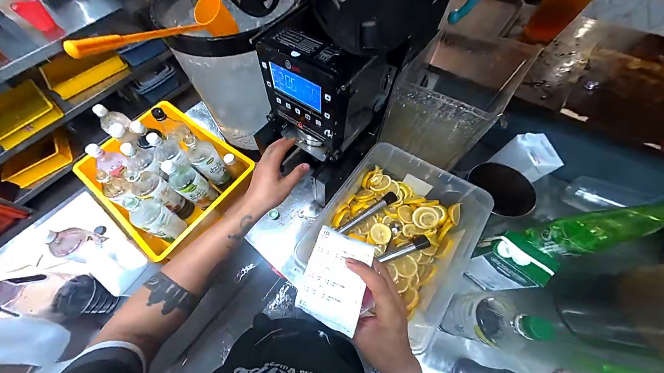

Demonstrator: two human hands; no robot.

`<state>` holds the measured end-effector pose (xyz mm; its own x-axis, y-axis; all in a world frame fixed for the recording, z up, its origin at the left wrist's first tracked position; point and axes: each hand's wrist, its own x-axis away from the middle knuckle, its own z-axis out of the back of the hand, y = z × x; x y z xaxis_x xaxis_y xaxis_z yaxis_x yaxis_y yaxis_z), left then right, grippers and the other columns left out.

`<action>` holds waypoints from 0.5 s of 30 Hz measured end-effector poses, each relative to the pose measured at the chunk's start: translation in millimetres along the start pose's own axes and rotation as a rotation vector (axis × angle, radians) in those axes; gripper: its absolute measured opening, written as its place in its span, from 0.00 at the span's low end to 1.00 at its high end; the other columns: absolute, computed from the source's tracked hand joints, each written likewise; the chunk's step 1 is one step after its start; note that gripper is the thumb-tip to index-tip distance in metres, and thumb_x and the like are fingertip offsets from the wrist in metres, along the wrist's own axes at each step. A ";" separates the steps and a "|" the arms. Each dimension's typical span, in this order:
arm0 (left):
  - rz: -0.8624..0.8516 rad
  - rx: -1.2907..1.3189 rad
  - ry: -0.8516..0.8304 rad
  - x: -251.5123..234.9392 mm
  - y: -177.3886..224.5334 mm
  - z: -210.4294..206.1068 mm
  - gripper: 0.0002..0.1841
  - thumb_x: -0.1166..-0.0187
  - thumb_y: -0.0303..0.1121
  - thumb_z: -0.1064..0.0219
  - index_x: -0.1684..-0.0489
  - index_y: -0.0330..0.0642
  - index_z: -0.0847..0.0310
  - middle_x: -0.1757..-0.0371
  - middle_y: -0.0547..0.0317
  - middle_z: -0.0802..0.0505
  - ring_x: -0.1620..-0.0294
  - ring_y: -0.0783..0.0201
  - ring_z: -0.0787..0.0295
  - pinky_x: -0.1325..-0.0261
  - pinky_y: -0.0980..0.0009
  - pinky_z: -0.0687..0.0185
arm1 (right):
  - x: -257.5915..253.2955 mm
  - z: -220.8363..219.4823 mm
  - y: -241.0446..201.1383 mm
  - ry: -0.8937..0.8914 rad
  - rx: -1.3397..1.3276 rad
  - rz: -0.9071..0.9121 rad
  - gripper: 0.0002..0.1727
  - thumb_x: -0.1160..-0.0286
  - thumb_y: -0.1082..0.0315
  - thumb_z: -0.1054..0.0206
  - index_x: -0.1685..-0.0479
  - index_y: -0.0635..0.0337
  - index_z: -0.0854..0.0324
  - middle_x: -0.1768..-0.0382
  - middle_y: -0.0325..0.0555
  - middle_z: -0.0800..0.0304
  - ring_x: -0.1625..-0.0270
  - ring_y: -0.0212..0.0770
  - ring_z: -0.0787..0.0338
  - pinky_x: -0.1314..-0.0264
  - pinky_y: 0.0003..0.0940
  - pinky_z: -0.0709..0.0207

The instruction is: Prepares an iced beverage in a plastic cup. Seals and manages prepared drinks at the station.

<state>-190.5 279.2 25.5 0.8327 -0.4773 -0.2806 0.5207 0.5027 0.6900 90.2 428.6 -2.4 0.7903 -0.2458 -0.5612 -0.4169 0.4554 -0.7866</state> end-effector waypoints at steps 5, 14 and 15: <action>-0.057 -0.149 -0.093 -14.7 -16.3 -25.0 0.34 0.19 0.52 0.32 0.19 0.40 0.27 0.14 0.42 0.27 0.14 0.45 0.31 0.16 0.41 0.33 | 5.5 1.4 -7.6 -0.045 0.015 -0.034 0.38 0.43 0.66 0.16 0.25 0.51 0.21 0.27 0.57 0.20 0.46 0.37 0.08 0.50 0.30 0.09; -0.290 -0.271 -0.176 -34.0 -38.4 -47.3 0.40 0.18 0.48 0.34 0.15 0.24 0.38 0.14 0.20 0.37 0.11 0.25 0.45 0.10 0.37 0.50 | 5.1 10.6 -22.9 -0.034 0.035 -0.015 0.34 0.45 0.78 0.18 0.29 0.58 0.17 0.28 0.59 0.18 0.33 0.50 0.11 0.32 0.44 0.14; -0.301 -0.261 -0.170 -34.8 -39.4 -50.4 0.39 0.17 0.47 0.35 0.15 0.23 0.39 0.14 0.20 0.36 0.11 0.27 0.45 0.08 0.41 0.50 | 5.5 10.4 -21.9 -0.025 0.060 -0.022 0.34 0.44 0.75 0.17 0.29 0.56 0.17 0.27 0.58 0.18 0.32 0.49 0.12 0.31 0.44 0.15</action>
<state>-230.6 312.4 -25.5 0.6048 -0.7316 -0.3146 0.7841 0.4779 0.3960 108.3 426.1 14.4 0.8106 -0.2351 -0.5364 -0.3718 0.5011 -0.7815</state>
